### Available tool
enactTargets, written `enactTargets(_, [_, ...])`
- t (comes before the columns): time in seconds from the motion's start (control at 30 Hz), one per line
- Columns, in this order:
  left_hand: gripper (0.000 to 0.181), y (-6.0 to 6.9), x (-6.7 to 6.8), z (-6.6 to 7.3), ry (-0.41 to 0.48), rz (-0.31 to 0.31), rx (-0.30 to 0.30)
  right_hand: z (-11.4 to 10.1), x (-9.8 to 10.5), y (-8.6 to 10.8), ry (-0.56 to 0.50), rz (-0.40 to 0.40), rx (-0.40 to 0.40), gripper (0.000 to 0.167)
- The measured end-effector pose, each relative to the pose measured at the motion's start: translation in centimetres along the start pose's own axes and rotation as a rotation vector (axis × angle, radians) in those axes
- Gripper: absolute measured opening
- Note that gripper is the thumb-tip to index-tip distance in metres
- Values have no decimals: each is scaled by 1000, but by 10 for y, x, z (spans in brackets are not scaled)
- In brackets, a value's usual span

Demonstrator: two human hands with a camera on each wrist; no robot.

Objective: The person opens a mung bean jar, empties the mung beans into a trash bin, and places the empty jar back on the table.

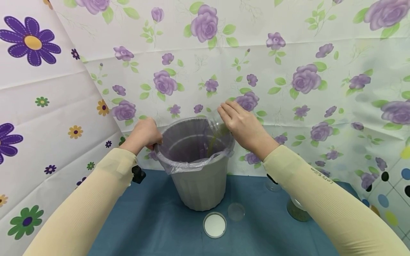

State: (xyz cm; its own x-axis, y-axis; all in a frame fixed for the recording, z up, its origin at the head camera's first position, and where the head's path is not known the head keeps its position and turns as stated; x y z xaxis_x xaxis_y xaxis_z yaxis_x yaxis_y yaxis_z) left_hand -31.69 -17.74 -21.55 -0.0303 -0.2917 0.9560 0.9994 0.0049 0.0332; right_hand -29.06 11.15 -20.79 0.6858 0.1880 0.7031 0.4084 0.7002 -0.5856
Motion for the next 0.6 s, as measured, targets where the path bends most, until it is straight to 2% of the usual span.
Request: enactTargets(0.6, [9,0,0,0,16,-9,12,0,1,-2,12,44,27,75])
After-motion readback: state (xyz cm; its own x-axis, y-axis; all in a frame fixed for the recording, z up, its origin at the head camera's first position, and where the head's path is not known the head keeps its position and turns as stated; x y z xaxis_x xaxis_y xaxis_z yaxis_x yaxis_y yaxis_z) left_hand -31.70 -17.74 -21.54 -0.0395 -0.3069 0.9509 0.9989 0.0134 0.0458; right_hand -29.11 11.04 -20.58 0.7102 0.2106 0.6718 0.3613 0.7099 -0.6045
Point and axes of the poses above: each hand's wrist, its own y-axis away from the middle knuckle, its own x-axis out of the back of the hand, z = x × y, the point moved 4 cm from there along -y, towards the middle knuckle, and after that the axes turned 4 degrees about -z, right-handed, at the moved point
